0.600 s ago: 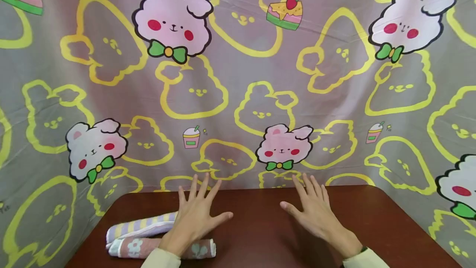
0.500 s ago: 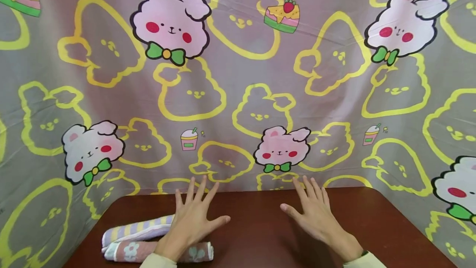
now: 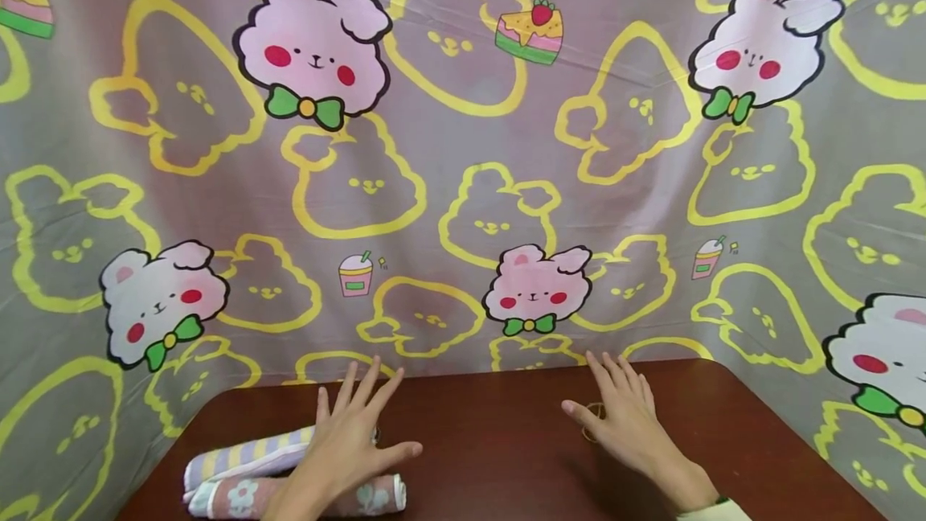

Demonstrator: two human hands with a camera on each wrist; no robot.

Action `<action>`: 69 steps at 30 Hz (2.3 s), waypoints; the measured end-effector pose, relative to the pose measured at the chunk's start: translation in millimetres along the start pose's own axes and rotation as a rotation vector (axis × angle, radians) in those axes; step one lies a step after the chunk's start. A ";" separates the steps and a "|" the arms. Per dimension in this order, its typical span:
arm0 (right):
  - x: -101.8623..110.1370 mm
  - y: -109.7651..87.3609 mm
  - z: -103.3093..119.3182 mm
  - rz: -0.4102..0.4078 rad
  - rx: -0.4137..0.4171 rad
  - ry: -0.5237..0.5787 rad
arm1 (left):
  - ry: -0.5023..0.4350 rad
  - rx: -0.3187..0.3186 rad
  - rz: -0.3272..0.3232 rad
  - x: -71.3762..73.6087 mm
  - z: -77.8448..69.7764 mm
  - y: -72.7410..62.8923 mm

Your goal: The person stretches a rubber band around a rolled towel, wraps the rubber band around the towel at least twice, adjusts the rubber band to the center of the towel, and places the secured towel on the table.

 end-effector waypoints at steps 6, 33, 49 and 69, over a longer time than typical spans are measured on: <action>0.1 3.9 -8.1 -0.028 0.059 -0.004 | -0.209 -0.064 0.042 2.7 7.2 -13.9; -23.6 8.5 -37.2 0.192 0.048 -0.190 | -0.243 -0.019 0.336 -8.4 45.8 -21.5; -36.8 10.5 -36.8 0.219 0.076 -0.209 | -0.320 -0.112 0.349 -26.8 46.1 -28.8; 20.1 22.9 -53.8 0.053 -0.197 0.114 | -0.563 -0.228 0.347 -37.6 -4.3 -19.5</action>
Point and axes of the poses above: each hand's wrist, its own y-axis towards the middle knuckle, its own x-axis out of the back of the hand, z = x × y, the point moved 8 cm from there along y, towards the middle knuckle, and after that the axes turned 2 degrees about z, right-handed, at the moved point
